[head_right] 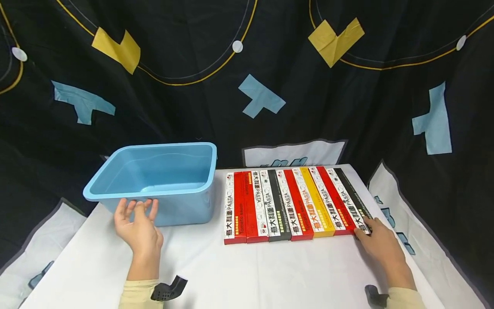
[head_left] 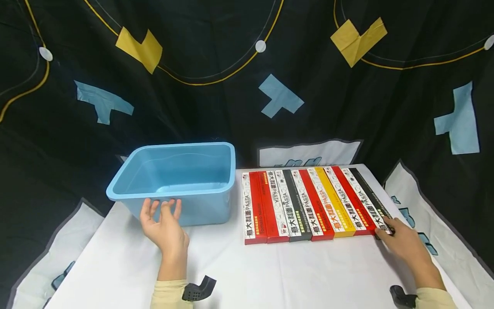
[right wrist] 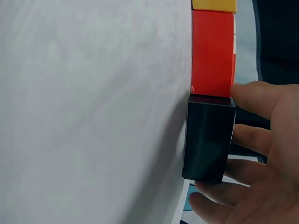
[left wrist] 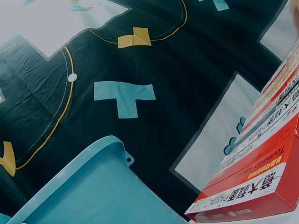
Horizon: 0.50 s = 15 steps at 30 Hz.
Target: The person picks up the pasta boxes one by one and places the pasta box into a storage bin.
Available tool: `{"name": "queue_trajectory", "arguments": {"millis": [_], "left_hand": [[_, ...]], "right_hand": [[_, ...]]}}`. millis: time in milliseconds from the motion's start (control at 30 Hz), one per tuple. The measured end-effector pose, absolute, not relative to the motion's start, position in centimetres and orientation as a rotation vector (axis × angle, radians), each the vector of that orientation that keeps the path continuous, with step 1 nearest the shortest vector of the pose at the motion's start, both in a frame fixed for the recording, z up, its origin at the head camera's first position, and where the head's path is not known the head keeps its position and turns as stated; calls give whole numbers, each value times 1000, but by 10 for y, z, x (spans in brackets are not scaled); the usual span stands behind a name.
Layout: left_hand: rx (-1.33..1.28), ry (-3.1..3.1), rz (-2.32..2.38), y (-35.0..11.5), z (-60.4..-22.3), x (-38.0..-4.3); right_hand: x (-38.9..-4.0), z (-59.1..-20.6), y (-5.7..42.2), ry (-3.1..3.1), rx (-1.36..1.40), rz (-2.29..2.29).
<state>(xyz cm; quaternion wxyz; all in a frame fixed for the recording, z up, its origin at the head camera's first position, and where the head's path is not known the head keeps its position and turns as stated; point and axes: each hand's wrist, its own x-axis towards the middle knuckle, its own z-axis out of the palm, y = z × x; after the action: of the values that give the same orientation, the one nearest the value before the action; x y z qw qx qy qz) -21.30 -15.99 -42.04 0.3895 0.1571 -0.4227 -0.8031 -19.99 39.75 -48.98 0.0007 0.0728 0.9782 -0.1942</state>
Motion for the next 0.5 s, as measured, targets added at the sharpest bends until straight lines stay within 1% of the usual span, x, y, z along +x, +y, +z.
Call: {"name": "queue_trajectory", "arguments": {"millis": [200, 500], "left_hand": [[436, -950, -2102, -162, -423, -217], [531, -764, -2151, -165, -418, -227]], "right_hand": [[-193, -486, 402, 3063, 252, -603], [-188, -489, 400, 3126, 275, -592]]}}
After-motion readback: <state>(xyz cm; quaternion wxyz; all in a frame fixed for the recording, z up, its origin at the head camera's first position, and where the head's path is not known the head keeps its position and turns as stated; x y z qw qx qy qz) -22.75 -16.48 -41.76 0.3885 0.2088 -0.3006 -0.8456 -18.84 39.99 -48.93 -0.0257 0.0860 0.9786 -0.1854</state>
